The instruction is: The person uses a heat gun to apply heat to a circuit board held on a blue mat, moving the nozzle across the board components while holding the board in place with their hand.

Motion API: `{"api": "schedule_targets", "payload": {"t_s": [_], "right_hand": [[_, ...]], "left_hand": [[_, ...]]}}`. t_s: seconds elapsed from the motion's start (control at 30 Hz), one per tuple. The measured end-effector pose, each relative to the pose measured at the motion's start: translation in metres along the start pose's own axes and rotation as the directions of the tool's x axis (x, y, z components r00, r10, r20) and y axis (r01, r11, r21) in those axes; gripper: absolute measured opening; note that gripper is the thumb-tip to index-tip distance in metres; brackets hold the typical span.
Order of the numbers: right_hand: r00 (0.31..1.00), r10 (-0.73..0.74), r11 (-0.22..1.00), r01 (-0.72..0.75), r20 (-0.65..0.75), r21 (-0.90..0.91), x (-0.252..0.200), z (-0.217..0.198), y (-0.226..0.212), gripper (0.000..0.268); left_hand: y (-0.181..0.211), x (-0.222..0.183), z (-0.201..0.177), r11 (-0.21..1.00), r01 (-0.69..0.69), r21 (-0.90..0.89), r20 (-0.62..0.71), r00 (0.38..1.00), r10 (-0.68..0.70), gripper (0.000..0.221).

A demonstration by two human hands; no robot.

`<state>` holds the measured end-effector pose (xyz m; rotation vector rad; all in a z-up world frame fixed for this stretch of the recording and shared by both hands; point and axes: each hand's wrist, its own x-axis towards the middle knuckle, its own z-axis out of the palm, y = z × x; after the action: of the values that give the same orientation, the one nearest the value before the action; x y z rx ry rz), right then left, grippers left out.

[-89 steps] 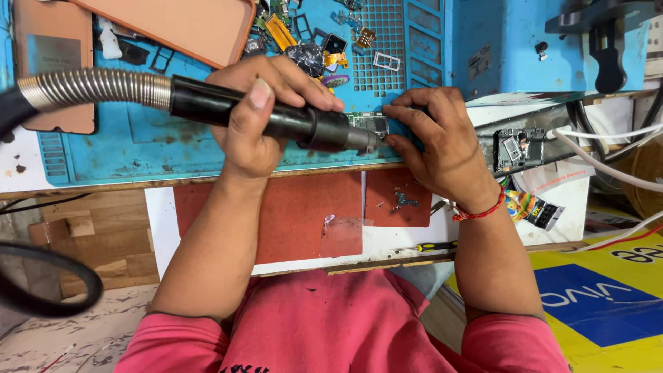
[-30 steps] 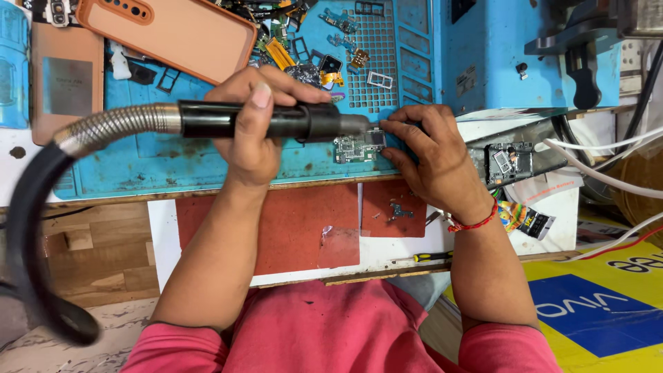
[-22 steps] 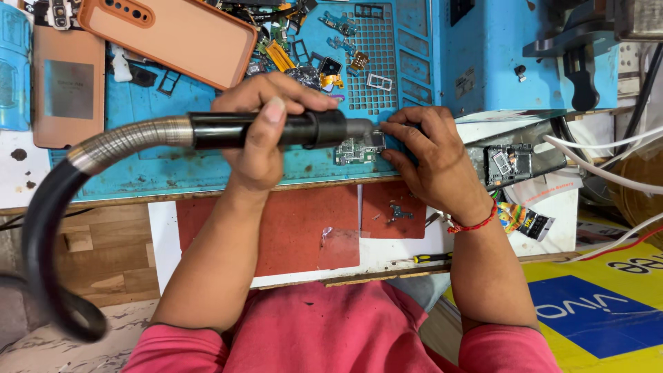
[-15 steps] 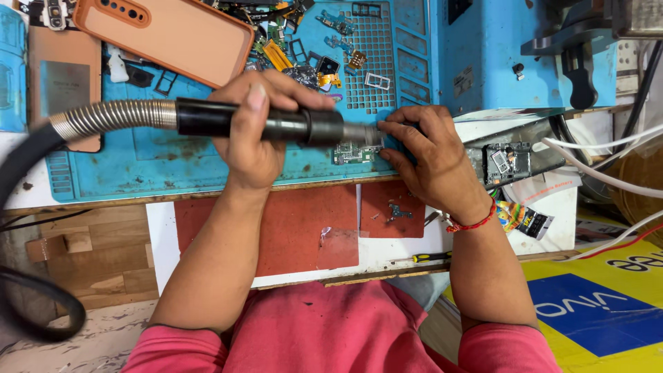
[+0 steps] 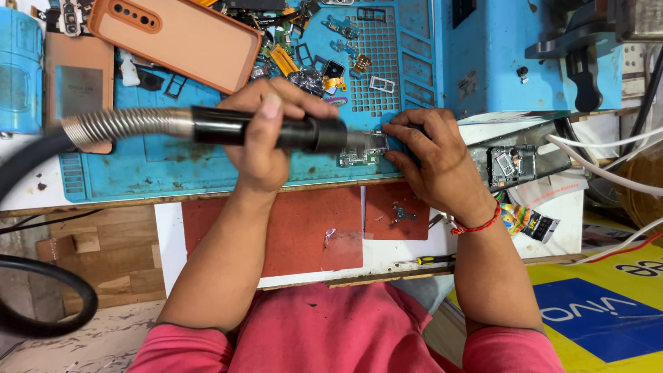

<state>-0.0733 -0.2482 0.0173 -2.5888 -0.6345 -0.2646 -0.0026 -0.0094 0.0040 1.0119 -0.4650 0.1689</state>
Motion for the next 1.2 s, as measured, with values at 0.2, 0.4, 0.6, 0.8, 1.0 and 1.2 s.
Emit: {"api": "schedule_targets", "payload": {"t_s": [0.2, 0.4, 0.6, 0.8, 1.0, 1.2], "right_hand": [[1.0, 0.011, 1.0, -0.011, -0.001, -0.004, 0.0001, 0.0003, -0.0001, 0.039], [1.0, 0.013, 1.0, -0.013, 0.0, 0.006, 0.0027, 0.0013, 0.0009, 0.039], [1.0, 0.014, 1.0, -0.014, 0.003, -0.012, 0.0011, 0.0014, 0.0002, 0.038], [1.0, 0.005, 1.0, -0.005, 0.001, -0.01, 0.0004, 0.0009, 0.0004, 0.039], [1.0, 0.007, 1.0, -0.007, 0.003, -0.006, -0.0002, 0.0007, 0.0002, 0.039], [1.0, 0.005, 1.0, -0.005, -0.003, -0.01, 0.0013, 0.0006, 0.0007, 0.038]], "left_hand": [[0.0018, -0.003, -0.0062, 0.983, 0.058, -0.177, 0.096, 0.995, -0.041, 0.035], [0.0028, 0.0, -0.0109, 0.988, 0.082, -0.13, 0.148, 0.987, -0.062, 0.036], [0.0025, -0.0008, -0.0111, 1.0, -0.001, -0.021, 0.098, 0.995, 0.003, 0.037], [-0.0004, 0.0004, -0.0072, 0.999, -0.034, 0.005, 0.035, 0.999, 0.033, 0.037], [-0.0012, -0.0027, -0.0057, 0.999, -0.041, -0.002, 0.044, 0.998, 0.041, 0.037], [0.0007, -0.0034, -0.0103, 0.98, 0.068, -0.187, 0.173, 0.984, -0.035, 0.038]]}}
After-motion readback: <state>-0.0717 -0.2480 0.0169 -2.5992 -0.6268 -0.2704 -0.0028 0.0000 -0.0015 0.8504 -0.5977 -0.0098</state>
